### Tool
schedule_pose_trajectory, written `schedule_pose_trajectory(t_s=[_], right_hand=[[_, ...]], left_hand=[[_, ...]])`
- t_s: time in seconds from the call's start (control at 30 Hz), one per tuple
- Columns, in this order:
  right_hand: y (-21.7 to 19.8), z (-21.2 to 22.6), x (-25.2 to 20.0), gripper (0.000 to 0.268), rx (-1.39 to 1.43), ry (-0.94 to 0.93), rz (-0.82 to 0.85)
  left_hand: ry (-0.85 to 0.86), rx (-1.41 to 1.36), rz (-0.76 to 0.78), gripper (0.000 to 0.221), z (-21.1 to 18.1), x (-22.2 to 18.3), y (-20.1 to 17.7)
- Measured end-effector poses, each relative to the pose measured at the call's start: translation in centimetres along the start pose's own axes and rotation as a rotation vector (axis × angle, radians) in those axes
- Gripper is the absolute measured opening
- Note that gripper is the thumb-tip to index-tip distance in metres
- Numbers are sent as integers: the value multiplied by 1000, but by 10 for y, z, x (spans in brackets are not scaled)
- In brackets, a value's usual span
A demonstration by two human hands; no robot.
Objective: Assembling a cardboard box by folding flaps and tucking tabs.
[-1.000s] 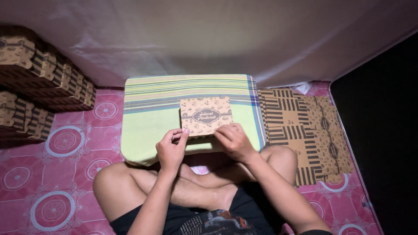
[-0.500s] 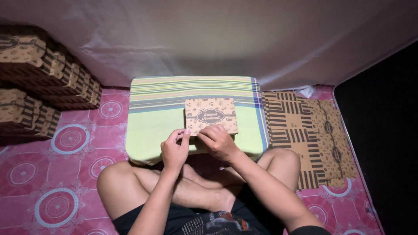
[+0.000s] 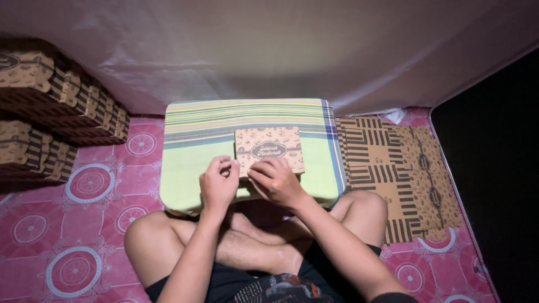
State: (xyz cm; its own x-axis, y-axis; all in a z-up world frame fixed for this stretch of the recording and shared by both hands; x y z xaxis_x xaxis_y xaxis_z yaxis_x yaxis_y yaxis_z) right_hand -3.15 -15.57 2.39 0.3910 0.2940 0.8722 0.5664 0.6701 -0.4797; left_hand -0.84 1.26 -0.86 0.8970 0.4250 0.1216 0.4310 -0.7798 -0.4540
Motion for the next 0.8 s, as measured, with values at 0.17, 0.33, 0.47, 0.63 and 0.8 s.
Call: schedule_pose_trajectory(t_s=[0.17, 0.33, 0.47, 0.63, 0.8], right_hand=[[-51, -33, -20, 21, -118, 392, -142], [-76, -60, -45, 31, -118, 1068, 28], [-73, -69, -48, 17, -61, 1207, 18], [-70, -83, -43, 18, -102, 1236, 48], [-55, -100, -32, 33, -83, 1241, 152]], left_hand=[[-84, 133, 144, 38, 4, 9, -4], [-142, 228, 282, 54, -7, 4, -9], [-105, 201, 305, 52, -12, 7, -9], [-88, 227, 328, 58, -19, 14, -8], [-151, 154, 227, 42, -8, 31, 12]])
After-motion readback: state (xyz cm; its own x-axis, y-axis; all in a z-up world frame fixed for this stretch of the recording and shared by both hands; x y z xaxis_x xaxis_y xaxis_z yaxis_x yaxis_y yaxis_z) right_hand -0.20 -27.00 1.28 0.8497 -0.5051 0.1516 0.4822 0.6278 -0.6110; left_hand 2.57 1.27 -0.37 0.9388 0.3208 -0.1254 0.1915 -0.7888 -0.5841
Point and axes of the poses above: each hand's wrist, its own x-axis towards the middle knuckle, its own y-axis out of the palm, z = x × y, the point moved 3 cm from there along x, towards the middle knuckle, and after that the axes turned 11 degrees about -z, right-handed, at the moved point
